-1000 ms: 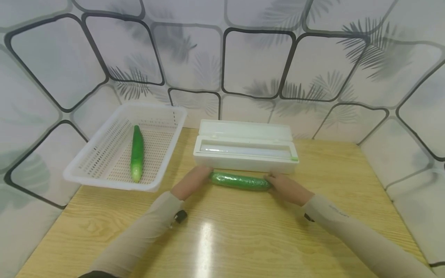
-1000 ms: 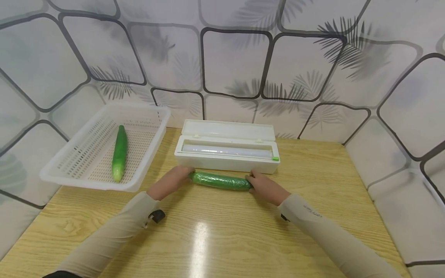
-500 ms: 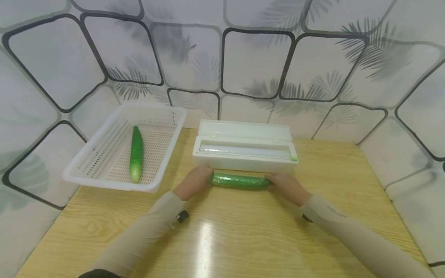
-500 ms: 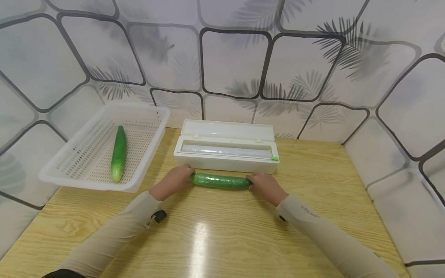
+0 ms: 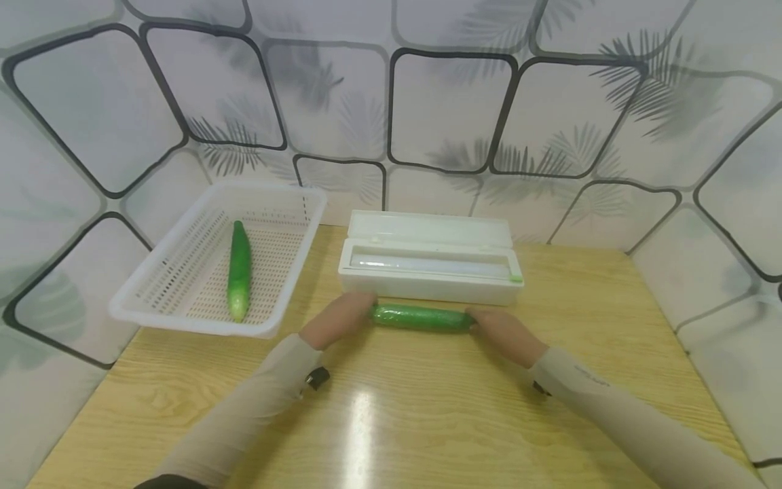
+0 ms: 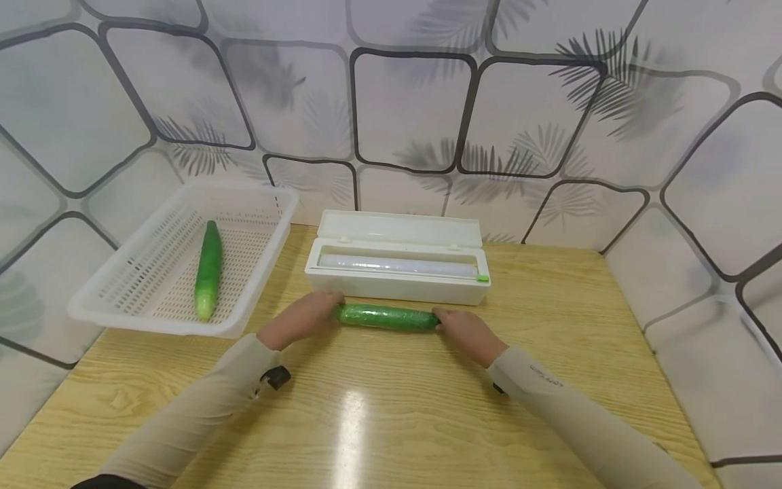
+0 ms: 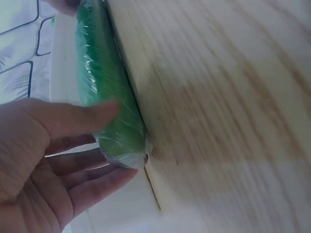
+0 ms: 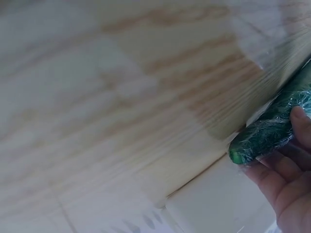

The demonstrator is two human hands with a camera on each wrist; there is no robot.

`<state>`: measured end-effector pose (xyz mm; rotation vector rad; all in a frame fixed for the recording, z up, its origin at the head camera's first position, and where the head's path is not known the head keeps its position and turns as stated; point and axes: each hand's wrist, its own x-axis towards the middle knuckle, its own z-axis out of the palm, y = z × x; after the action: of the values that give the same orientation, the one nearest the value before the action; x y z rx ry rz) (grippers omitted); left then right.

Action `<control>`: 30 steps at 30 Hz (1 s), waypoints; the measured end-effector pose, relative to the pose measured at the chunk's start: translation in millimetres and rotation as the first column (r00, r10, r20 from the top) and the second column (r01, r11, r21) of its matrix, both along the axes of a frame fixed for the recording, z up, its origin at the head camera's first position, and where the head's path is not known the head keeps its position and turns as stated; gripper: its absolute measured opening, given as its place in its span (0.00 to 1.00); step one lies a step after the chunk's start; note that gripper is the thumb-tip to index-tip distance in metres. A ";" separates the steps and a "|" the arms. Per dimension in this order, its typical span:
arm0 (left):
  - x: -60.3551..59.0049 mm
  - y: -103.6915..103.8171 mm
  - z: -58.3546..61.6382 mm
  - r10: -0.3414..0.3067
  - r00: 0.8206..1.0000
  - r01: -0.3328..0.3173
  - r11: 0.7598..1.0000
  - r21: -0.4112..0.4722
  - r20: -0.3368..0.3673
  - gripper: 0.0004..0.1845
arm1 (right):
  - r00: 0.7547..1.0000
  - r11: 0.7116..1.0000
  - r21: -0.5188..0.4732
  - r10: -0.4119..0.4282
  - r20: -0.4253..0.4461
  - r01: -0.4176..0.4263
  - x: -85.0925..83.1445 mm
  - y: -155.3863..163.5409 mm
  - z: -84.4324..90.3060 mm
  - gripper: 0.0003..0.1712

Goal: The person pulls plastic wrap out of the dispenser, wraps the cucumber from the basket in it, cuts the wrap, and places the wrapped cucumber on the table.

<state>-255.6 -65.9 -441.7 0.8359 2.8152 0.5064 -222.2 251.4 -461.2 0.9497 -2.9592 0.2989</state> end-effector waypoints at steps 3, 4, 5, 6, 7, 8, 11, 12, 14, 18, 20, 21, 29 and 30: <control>-0.2 -0.1 -2.4 -0.012 0.999 0.012 1.000 -0.016 -0.035 0.12 | 1.000 1.000 0.010 -0.002 -0.026 0.002 -1.0 0.4 -2.1 0.20; -0.2 0.0 -3.0 -0.015 0.999 0.015 1.000 -0.013 -0.052 0.12 | 0.999 1.000 0.019 -0.002 -0.043 0.003 -1.3 0.5 -2.7 0.20; 0.0 0.0 -3.4 -0.016 0.997 0.015 1.000 -0.009 -0.071 0.12 | 0.998 1.000 0.027 -0.004 -0.056 0.006 -1.6 0.5 -3.2 0.20; 0.4 0.0 -3.7 -0.015 0.996 0.015 1.000 -0.004 -0.088 0.11 | 0.997 0.999 0.040 -0.001 -0.072 0.004 -1.9 0.4 -3.6 0.20; 0.7 0.2 -3.5 -0.015 0.994 0.015 1.000 -0.003 -0.106 0.10 | 0.997 0.999 0.042 -0.004 -0.075 0.007 -1.8 0.0 -3.2 0.20; 1.0 0.2 -3.5 -0.013 0.993 0.013 1.000 0.002 -0.118 0.09 | 0.997 0.999 0.047 -0.005 -0.076 0.008 -1.7 -0.4 -2.8 0.20; 2.0 0.2 -2.7 -0.018 0.988 0.019 1.000 0.006 -0.155 0.05 | 0.998 0.998 0.068 -0.011 -0.055 0.015 -0.7 -1.4 0.4 0.24; 2.1 0.0 -2.6 -0.027 0.985 0.028 1.000 0.003 -0.169 0.04 | 0.999 0.997 0.076 -0.010 -0.049 0.014 -0.4 -1.8 1.6 0.24; 2.0 -0.7 -2.4 -0.047 0.981 0.048 0.999 0.002 -0.186 0.03 | 0.999 0.996 0.092 -0.003 -0.050 0.007 -0.4 -1.4 2.6 0.24; 1.1 -0.7 -2.5 -0.064 0.985 0.062 0.998 -0.016 -0.160 0.03 | 0.998 0.996 0.094 0.002 -0.065 0.004 -1.8 -1.0 1.7 0.20; 0.8 0.4 -2.8 -0.046 0.993 0.045 0.999 -0.014 -0.109 0.03 | 0.998 0.996 0.085 -0.007 -0.064 0.013 -2.4 -0.6 0.0 0.19; 0.8 1.0 -3.0 -0.035 0.996 0.034 0.999 -0.014 -0.087 0.05 | 0.998 0.997 0.077 -0.016 -0.060 0.020 -2.9 -0.4 -0.7 0.19; 4.6 2.3 -3.7 0.015 0.997 -0.013 1.000 0.021 -0.079 0.12 | 0.998 0.995 -0.098 -0.040 -0.045 0.035 -11.0 0.4 -3.8 0.21; 5.2 1.8 -3.5 0.007 0.995 -0.004 0.999 0.033 -0.100 0.10 | 0.998 0.992 -0.118 -0.039 -0.039 0.034 -12.0 -0.1 -3.9 0.23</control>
<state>-250.4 -64.1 -445.2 0.8842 2.9077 0.5268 -234.2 251.3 -465.1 0.8768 -2.8813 0.4415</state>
